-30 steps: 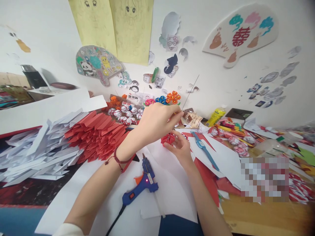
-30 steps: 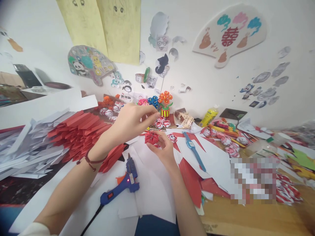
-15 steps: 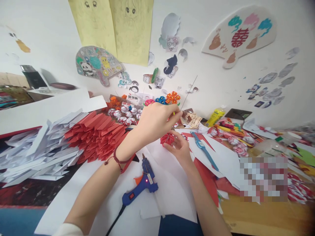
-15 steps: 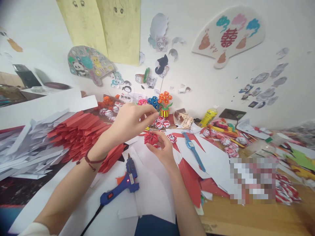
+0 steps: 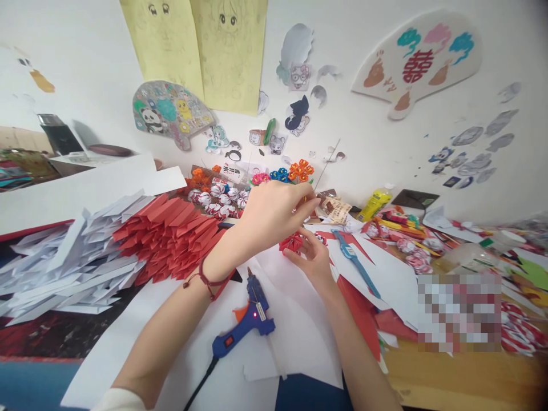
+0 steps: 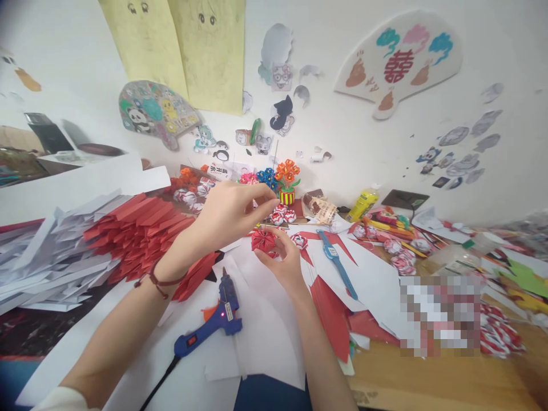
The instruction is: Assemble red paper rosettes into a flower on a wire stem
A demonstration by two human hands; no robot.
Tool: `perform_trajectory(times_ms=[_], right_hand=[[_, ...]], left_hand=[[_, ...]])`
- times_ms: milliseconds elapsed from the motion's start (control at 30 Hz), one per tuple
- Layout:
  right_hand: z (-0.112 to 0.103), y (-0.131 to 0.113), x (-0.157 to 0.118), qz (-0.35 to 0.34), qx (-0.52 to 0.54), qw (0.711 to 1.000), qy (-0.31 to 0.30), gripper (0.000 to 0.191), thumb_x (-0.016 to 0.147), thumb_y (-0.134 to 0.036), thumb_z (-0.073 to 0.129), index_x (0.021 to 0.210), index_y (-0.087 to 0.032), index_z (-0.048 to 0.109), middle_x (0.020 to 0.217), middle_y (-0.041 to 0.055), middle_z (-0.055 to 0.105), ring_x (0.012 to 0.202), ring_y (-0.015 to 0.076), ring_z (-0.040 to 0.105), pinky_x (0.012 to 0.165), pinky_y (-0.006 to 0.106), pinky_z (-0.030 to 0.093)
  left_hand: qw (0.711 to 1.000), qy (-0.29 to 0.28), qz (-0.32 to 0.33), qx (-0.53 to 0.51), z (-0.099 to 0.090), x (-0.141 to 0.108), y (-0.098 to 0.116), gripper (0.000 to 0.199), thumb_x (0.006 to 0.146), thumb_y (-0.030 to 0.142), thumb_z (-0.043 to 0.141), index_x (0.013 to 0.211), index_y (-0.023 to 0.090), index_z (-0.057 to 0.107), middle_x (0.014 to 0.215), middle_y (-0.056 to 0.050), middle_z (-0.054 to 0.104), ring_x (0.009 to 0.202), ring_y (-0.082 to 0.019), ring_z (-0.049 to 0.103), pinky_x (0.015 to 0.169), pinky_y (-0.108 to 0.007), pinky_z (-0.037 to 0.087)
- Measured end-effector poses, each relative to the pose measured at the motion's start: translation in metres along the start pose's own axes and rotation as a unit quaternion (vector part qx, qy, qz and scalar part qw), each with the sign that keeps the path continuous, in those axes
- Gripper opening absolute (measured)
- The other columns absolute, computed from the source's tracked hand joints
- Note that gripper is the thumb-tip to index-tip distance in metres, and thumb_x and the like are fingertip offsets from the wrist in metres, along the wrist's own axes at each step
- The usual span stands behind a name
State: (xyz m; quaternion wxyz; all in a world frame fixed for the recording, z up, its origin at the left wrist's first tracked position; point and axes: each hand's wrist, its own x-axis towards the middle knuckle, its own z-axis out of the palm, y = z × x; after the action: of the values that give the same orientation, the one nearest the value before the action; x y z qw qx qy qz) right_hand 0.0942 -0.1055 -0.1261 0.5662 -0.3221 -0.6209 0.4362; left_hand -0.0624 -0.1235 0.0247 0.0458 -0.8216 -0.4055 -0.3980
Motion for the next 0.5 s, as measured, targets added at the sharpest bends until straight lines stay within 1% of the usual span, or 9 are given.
perform_trajectory(times_ms=[267, 500], right_hand=[[0.0, -0.0006, -0.0001, -0.006, 0.008, 1.0, 0.017, 0.051, 0.071, -0.031, 0.083, 0.118, -0.025, 0.064, 0.118, 0.0082, 0.068, 0.105, 0.0261, 0.067, 0.093, 0.043, 0.055], [0.0021, -0.0033, -0.0002, -0.029, -0.004, 0.999, 0.021, 0.045, 0.073, -0.03, 0.082, 0.115, -0.025, 0.065, 0.12, 0.0073, 0.067, 0.104, 0.025, 0.067, 0.093, 0.042, 0.055]], left_hand=[[1.0, -0.008, 0.011, -0.004, 0.0014, 0.0011, -0.0018, 0.033, 0.095, 0.034, 0.049, 0.073, 0.019, 0.068, 0.063, 0.0, 0.067, 0.056, -0.012, 0.056, 0.057, -0.024, 0.034], [1.0, -0.015, -0.001, -0.023, 0.0006, 0.0011, -0.001, 0.033, 0.096, 0.034, 0.047, 0.075, 0.019, 0.068, 0.062, 0.0, 0.067, 0.055, -0.012, 0.056, 0.059, -0.024, 0.036]])
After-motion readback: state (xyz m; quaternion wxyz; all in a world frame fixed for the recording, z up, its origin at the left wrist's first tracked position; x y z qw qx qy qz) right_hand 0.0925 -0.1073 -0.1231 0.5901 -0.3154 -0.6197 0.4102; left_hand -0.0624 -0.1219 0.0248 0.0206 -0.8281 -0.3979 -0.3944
